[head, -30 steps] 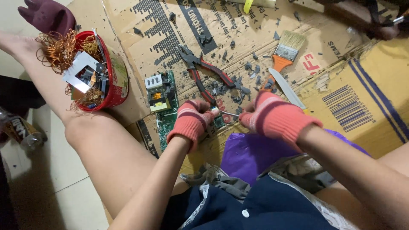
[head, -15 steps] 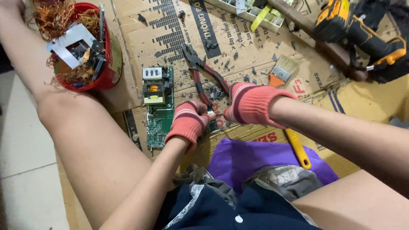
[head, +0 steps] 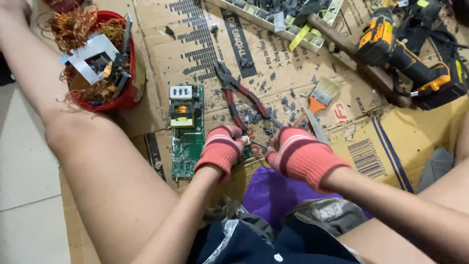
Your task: Disassembling electronic circuit boards using pliers, a screwdriver, and a hammer while sitting on the floor.
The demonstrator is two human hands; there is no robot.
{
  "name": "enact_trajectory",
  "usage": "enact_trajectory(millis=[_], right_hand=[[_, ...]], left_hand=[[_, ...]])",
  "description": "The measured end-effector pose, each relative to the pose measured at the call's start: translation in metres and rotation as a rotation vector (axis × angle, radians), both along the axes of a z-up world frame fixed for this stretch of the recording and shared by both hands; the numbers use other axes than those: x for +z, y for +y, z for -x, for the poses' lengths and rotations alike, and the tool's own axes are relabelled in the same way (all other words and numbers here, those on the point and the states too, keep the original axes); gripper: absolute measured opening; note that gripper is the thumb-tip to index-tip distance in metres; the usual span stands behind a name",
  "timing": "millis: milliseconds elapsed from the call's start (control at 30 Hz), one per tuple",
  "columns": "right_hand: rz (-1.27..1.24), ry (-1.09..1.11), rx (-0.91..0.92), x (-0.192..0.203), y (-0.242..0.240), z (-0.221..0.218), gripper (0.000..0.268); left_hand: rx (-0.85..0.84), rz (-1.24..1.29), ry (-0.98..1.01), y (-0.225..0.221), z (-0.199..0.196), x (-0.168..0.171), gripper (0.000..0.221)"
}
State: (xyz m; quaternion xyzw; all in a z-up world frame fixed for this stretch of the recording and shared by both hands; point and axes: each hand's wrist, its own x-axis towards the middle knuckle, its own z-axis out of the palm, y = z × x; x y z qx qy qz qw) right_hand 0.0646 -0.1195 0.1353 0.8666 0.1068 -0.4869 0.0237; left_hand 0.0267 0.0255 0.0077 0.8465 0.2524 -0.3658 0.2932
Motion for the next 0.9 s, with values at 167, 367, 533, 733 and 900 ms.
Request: enact_trajectory(millis=[167, 367, 533, 733, 900], right_hand=[[-0.032, -0.012, -0.077, -0.005, -0.001, -0.005, 0.043], [0.029, -0.148, 0.607, -0.037, -0.006, 0.011, 0.021], [-0.02, -0.178, 0.635, -0.06, -0.016, 0.025, 0.024], [-0.121, -0.045, -0.293, -0.036, -0.034, 0.012, 0.046], [-0.232, 0.105, -0.393, -0.013, -0.029, -0.011, 0.034]], left_hand=[[-0.015, -0.031, 0.021, -0.004, 0.0, -0.002, 0.031], [0.043, -0.029, 0.028, -0.005, -0.001, -0.012, 0.033], [0.056, 0.031, -0.006, 0.003, 0.006, 0.019, 0.038], [0.016, 0.021, -0.008, 0.001, 0.005, 0.014, 0.036], [0.008, 0.052, 0.039, 0.002, 0.0, 0.025, 0.041]])
